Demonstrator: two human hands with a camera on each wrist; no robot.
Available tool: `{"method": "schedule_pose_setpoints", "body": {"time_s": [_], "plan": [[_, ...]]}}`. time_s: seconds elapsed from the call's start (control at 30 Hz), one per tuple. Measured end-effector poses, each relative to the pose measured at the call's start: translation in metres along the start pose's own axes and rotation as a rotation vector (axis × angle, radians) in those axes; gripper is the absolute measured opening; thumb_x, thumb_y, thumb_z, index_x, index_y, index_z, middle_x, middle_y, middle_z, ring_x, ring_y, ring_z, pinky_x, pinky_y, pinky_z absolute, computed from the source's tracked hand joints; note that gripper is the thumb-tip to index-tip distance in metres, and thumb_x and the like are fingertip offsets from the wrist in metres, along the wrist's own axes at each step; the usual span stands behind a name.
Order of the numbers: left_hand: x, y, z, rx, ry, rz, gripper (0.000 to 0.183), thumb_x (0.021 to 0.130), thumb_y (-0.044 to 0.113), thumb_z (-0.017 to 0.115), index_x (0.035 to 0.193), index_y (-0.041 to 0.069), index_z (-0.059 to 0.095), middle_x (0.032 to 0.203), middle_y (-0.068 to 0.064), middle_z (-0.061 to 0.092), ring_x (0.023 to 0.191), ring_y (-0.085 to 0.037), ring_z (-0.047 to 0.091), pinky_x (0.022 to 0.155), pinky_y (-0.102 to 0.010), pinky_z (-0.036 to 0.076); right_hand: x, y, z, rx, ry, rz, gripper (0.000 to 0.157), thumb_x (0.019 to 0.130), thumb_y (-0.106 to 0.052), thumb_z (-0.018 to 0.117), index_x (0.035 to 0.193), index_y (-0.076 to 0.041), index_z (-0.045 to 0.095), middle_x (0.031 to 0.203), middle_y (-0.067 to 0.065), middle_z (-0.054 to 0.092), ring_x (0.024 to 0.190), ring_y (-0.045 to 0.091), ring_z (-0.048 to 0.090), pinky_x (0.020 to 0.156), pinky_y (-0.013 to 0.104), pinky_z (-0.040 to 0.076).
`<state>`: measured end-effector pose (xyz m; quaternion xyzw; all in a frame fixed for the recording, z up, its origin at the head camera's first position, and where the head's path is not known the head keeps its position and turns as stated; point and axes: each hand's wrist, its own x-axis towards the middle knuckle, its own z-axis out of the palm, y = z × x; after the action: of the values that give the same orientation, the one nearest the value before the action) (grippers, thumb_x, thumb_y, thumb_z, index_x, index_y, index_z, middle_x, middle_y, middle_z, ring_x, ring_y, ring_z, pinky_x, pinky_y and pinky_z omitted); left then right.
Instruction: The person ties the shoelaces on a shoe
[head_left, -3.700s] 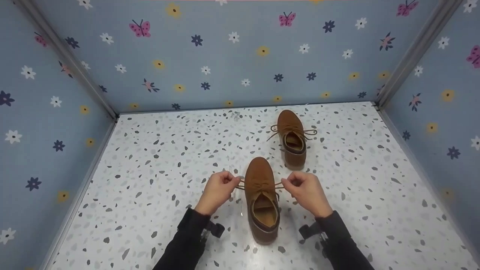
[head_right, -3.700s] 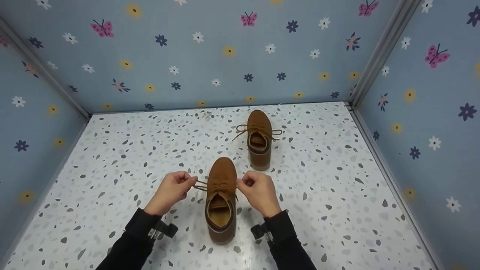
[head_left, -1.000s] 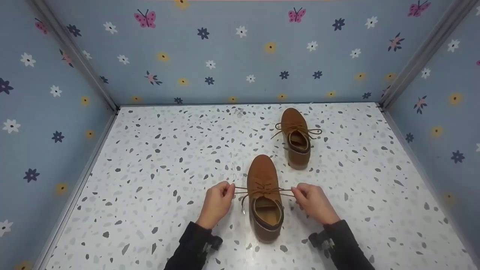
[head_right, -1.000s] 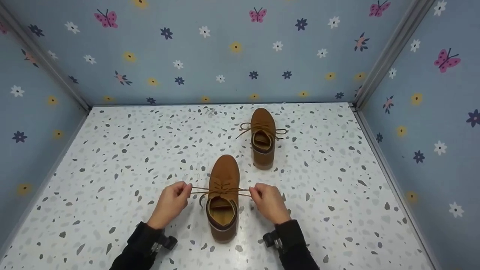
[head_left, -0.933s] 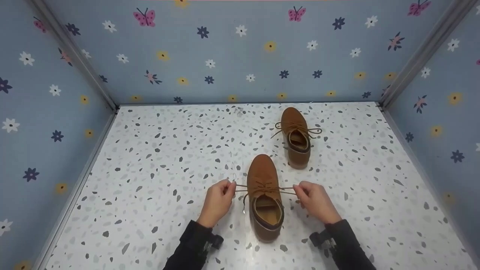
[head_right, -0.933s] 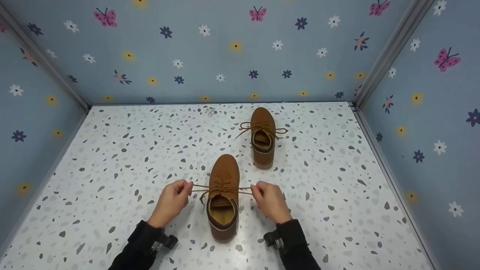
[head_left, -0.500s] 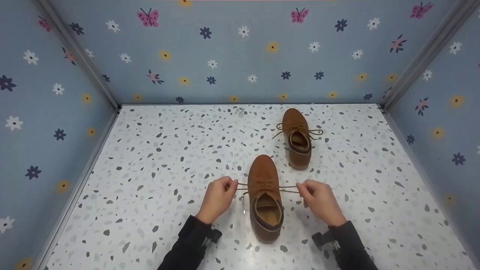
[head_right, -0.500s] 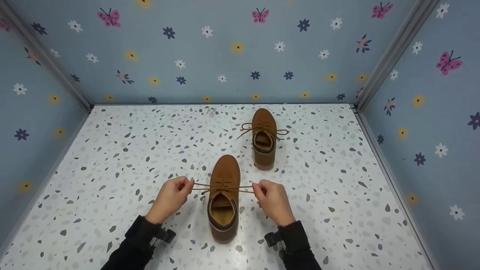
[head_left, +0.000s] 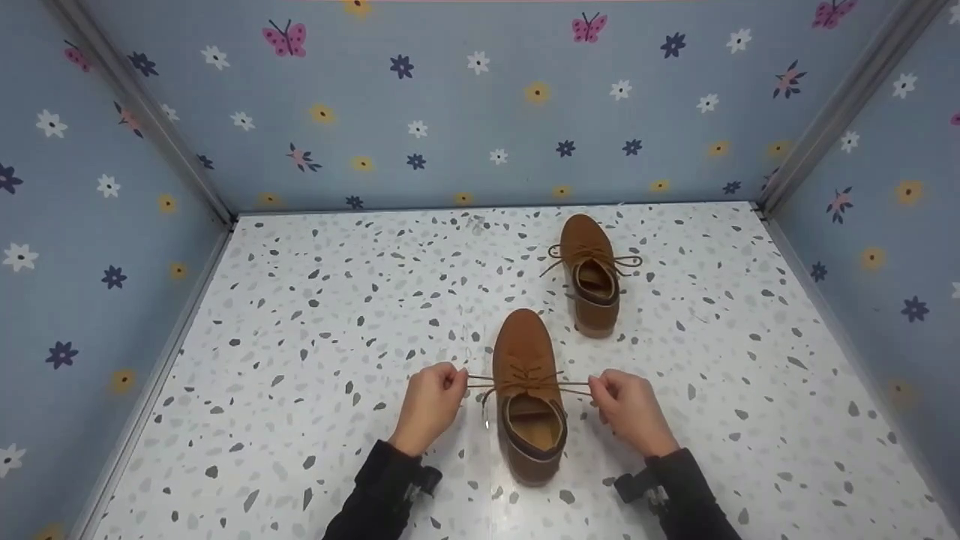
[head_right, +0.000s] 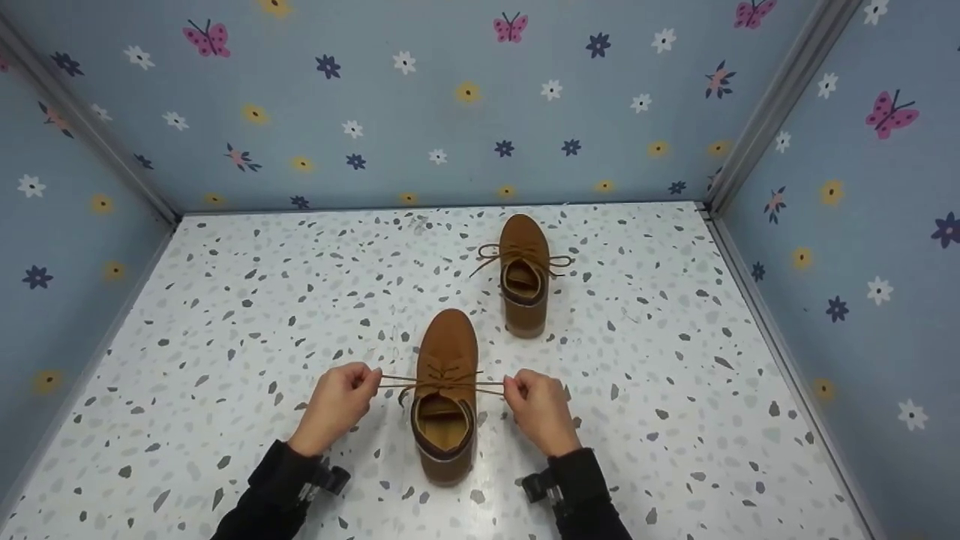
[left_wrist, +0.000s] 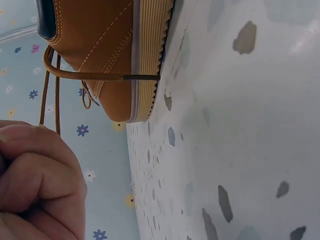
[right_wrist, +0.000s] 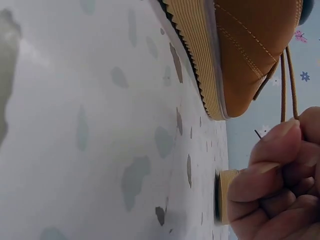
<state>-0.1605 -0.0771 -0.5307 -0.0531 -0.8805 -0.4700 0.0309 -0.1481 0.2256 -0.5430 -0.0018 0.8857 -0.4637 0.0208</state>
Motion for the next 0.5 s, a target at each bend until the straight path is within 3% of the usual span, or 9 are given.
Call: {"method": "schedule_pose_setpoints", "body": {"time_s": [0.2,0.5], "plan": [[0.008,0.013,-0.005,-0.069,-0.043,0.000,0.032,0.099,0.016,0.059,0.068,0.010,0.056,0.057,0.006,0.048,0.050,-0.010,0.045,0.047,-0.025,0.037,0.007,-0.020,-0.015,0.014,0.034,0.061,0.030,0.101,-0.024,0.059,0.074,-0.010,0.058,0.057,0.004,0.055,0.053,0.020,0.052,0.047,0.027,0.036],[0.010,0.017,-0.011,-0.051,-0.046,-0.002,0.032,0.100,0.019,0.059,0.070,0.010,0.060,0.059,0.005,0.048,0.053,-0.012,0.044,0.050,-0.028,0.038,0.004,-0.022,-0.019,0.041,0.030,0.013,0.031,0.100,-0.029,0.061,0.075,-0.011,0.062,0.056,0.004,0.055,0.051,0.021,0.053,0.047,0.026,0.036]]}}
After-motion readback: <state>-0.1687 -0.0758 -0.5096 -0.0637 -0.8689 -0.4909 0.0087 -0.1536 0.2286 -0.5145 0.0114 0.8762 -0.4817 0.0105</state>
